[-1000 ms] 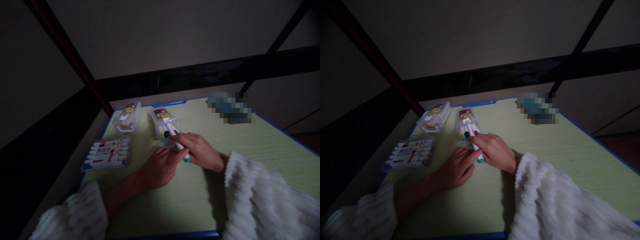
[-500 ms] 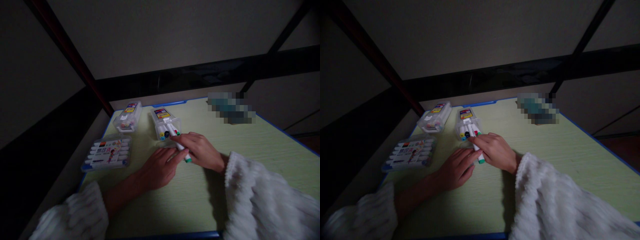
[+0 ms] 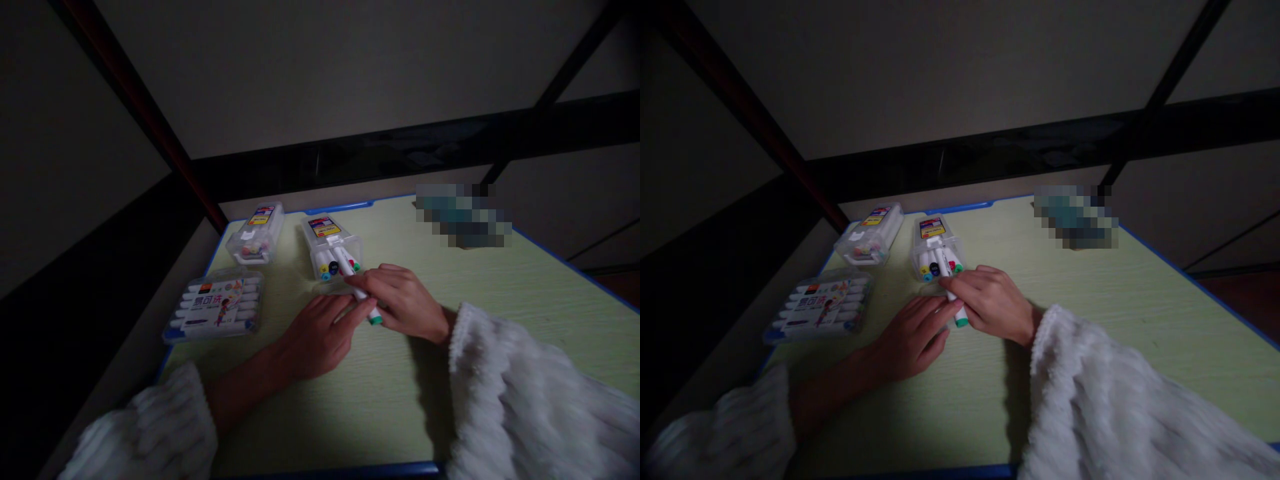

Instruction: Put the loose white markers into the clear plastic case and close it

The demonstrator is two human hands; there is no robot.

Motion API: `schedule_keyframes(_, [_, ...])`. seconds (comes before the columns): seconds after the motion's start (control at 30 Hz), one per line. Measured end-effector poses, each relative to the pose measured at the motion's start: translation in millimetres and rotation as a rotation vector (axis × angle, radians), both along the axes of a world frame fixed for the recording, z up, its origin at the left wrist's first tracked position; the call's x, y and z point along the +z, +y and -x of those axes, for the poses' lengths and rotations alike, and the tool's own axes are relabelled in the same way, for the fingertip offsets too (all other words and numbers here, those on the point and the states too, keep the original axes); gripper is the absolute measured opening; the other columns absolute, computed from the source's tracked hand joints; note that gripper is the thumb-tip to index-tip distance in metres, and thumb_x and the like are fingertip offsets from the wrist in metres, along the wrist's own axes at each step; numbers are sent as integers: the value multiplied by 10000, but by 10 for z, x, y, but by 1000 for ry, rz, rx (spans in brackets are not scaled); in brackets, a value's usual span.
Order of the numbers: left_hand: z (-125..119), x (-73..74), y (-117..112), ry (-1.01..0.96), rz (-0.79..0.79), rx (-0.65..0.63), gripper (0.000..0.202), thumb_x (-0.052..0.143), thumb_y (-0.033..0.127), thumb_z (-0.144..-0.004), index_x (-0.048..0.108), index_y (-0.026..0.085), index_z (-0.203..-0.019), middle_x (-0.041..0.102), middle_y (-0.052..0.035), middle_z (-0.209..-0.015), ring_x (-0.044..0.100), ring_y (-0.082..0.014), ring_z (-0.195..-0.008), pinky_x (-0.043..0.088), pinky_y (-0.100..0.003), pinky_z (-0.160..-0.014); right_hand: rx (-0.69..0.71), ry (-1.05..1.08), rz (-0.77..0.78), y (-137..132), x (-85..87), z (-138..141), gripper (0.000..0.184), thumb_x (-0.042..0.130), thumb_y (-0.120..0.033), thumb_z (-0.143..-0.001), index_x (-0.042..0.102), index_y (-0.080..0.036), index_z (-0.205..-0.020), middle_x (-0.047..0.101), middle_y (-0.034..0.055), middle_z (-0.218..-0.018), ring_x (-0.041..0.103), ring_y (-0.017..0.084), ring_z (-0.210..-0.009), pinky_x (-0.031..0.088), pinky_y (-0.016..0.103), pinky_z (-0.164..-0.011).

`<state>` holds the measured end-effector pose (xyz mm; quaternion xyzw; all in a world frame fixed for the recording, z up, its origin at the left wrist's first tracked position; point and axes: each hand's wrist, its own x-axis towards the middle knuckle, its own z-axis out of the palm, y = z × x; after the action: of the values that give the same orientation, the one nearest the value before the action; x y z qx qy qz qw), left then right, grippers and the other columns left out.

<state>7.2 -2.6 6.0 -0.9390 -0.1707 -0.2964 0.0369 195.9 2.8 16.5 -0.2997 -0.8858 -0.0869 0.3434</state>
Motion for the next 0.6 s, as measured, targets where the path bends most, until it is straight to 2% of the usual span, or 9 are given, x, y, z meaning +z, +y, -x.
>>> schedule_keyframes(0.6, [-4, 2, 1, 27, 28, -9, 411, 380, 79, -840, 377, 79, -1251, 601, -136, -996, 574, -227, -904, 507, -363, -764, -29, -12, 24, -5, -6, 1, 361, 252, -340, -936, 554, -144, -964, 651, 54, -710, 585, 153, -612, 393, 281, -555])
